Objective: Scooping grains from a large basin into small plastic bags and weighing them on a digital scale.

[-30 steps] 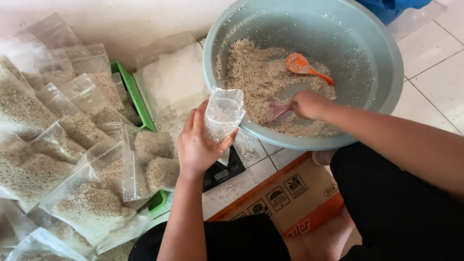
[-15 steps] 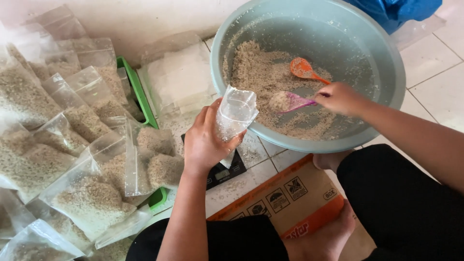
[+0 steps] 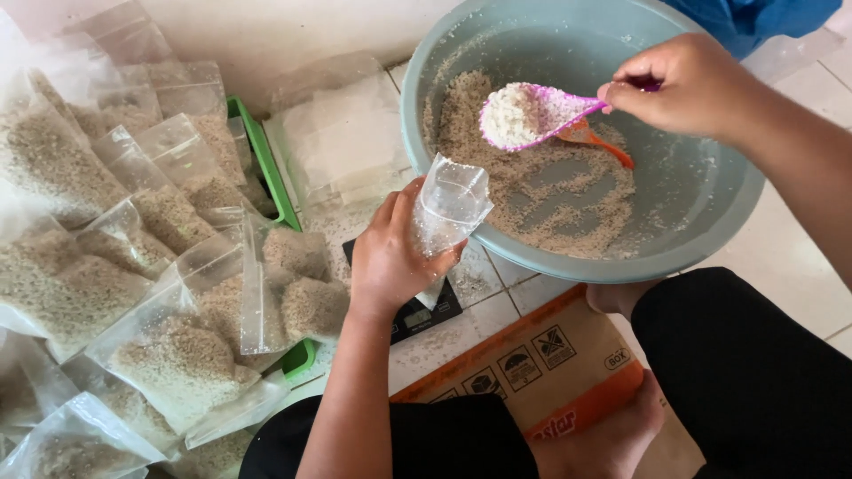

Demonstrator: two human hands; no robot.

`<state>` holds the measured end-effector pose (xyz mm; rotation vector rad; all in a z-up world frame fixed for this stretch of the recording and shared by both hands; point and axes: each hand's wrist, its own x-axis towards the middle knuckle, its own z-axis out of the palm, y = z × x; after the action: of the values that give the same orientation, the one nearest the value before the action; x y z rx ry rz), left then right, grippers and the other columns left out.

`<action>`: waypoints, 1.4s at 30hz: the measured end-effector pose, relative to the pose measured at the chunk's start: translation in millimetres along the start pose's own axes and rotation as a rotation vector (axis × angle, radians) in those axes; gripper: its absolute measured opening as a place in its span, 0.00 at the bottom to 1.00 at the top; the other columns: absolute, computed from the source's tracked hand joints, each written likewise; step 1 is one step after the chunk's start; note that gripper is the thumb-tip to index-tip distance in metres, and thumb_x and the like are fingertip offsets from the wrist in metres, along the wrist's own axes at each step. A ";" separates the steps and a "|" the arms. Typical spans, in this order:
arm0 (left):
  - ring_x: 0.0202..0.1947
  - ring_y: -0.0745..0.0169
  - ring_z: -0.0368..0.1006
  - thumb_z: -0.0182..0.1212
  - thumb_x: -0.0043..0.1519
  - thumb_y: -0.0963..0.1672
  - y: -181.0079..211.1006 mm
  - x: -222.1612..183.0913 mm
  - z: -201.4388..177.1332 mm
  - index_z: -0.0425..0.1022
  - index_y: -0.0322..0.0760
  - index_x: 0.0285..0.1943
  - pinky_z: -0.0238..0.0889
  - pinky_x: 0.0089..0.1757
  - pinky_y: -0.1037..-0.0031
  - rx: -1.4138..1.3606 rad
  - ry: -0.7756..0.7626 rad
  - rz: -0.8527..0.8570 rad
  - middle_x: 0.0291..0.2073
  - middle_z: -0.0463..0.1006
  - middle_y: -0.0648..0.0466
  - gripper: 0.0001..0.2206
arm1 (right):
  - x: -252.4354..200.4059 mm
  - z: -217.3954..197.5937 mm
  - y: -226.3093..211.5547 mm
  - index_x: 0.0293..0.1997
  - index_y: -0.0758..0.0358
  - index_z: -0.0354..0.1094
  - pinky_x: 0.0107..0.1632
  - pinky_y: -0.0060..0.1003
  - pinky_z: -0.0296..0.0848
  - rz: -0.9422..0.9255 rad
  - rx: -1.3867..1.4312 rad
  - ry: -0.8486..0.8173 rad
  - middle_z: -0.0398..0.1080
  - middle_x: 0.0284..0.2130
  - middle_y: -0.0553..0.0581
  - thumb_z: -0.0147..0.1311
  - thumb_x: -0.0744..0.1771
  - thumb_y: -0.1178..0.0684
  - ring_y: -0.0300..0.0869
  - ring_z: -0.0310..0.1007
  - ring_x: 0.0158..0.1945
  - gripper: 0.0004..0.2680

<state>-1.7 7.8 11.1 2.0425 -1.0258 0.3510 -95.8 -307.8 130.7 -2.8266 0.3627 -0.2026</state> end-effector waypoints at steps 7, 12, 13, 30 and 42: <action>0.38 0.50 0.79 0.73 0.44 0.53 -2.2 -2.5 0.6 0.66 0.34 0.61 0.72 0.34 0.66 -0.012 0.002 -0.043 0.47 0.78 0.44 0.37 | -1.4 -6.2 -54.7 0.43 0.66 0.77 0.16 0.30 0.54 -0.142 -0.060 -0.057 0.76 0.21 0.59 0.56 0.66 0.59 0.39 0.61 0.12 0.06; 0.37 0.47 0.79 0.71 0.47 0.55 -4.6 -3.4 4.9 0.63 0.31 0.63 0.73 0.33 0.64 -0.025 -0.008 -0.063 0.47 0.77 0.40 0.38 | -1.2 0.2 -94.7 0.28 0.55 0.74 0.15 0.23 0.57 -0.206 -0.417 -0.227 0.73 0.16 0.47 0.50 0.68 0.55 0.31 0.60 0.10 0.09; 0.37 0.47 0.79 0.71 0.47 0.55 -4.9 -3.7 6.6 0.63 0.31 0.63 0.73 0.33 0.64 -0.025 -0.009 -0.061 0.47 0.77 0.40 0.38 | -6.3 5.5 -108.9 0.28 0.55 0.74 0.15 0.23 0.57 -0.204 -0.417 -0.227 0.73 0.16 0.47 0.50 0.68 0.55 0.31 0.60 0.10 0.09; 0.36 0.49 0.78 0.73 0.47 0.53 -5.5 -7.9 8.0 0.61 0.32 0.64 0.72 0.32 0.66 -0.025 0.092 -0.088 0.47 0.76 0.44 0.39 | -43.6 17.4 -151.7 0.24 0.58 0.68 0.26 0.27 0.64 -0.665 -0.752 0.291 0.69 0.23 0.52 0.58 0.61 0.60 0.36 0.62 0.25 0.04; 0.37 0.54 0.78 0.72 0.49 0.53 -4.0 -4.3 -1.3 0.62 0.28 0.63 0.72 0.33 0.70 -0.029 0.185 -0.058 0.45 0.76 0.46 0.38 | -47.5 15.9 -152.8 0.24 0.55 0.64 0.24 0.25 0.49 -0.656 -0.887 0.372 0.62 0.22 0.48 0.59 0.59 0.64 0.33 0.53 0.26 0.08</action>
<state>-1.3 12.5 7.4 1.9681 -0.8532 0.4821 -103.9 -149.2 155.9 -3.6717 -0.5847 -0.9006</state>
